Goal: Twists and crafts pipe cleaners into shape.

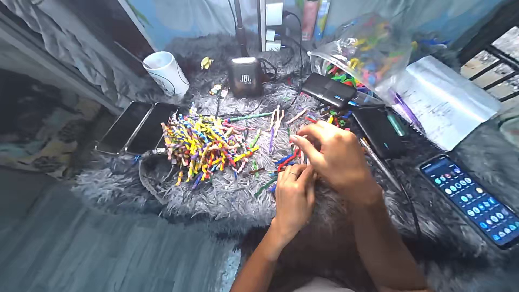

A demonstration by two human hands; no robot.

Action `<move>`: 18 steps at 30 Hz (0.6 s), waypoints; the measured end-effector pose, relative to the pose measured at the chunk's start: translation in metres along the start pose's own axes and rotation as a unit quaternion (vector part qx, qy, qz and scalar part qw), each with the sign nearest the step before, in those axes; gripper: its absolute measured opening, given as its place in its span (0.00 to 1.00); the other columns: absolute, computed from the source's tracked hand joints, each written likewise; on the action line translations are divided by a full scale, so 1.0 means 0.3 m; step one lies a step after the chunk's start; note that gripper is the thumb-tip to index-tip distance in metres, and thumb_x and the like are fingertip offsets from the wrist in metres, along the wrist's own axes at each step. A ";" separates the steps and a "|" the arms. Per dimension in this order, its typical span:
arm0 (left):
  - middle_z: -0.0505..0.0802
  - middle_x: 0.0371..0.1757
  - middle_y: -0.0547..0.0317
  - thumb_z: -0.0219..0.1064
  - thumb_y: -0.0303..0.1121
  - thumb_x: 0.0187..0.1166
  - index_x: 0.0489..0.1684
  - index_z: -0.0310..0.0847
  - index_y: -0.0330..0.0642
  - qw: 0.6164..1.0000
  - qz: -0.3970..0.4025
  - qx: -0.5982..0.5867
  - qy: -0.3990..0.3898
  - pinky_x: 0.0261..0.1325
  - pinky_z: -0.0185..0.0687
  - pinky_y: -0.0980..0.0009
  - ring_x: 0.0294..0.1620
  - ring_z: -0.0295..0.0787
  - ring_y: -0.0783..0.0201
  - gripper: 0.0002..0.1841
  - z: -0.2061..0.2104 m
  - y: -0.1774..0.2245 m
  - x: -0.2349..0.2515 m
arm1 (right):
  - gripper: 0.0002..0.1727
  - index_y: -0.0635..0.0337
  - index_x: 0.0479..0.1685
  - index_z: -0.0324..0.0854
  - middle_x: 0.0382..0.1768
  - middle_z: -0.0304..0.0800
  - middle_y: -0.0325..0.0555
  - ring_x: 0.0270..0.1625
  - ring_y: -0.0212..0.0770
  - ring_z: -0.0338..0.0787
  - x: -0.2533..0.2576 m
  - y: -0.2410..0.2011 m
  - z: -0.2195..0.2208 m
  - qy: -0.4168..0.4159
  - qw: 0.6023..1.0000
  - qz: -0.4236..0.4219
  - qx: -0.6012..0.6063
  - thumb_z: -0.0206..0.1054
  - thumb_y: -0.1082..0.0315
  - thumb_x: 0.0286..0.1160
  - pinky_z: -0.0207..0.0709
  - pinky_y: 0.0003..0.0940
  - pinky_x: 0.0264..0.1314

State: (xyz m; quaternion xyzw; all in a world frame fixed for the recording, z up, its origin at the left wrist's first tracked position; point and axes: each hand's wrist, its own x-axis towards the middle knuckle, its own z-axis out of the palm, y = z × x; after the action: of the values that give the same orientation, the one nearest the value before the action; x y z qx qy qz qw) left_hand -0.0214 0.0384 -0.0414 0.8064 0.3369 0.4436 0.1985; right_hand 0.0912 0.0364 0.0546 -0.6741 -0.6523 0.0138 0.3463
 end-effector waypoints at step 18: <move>0.86 0.32 0.72 0.43 0.24 0.90 0.63 0.72 0.35 0.893 -0.144 -0.415 0.096 0.25 0.72 0.86 0.20 0.74 0.83 0.14 -0.042 -0.013 0.007 | 0.16 0.63 0.60 0.90 0.49 0.92 0.62 0.50 0.60 0.93 -0.463 0.134 -0.056 0.032 0.996 0.070 -0.034 0.61 0.75 0.79 0.85 0.56 0.53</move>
State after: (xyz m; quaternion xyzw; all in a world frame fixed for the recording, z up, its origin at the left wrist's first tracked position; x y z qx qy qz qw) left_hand -0.0329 0.0430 -0.0358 0.5473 0.2521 0.5847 0.5432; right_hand 0.1133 -0.0910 -0.0121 -0.7298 -0.5922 -0.0056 0.3416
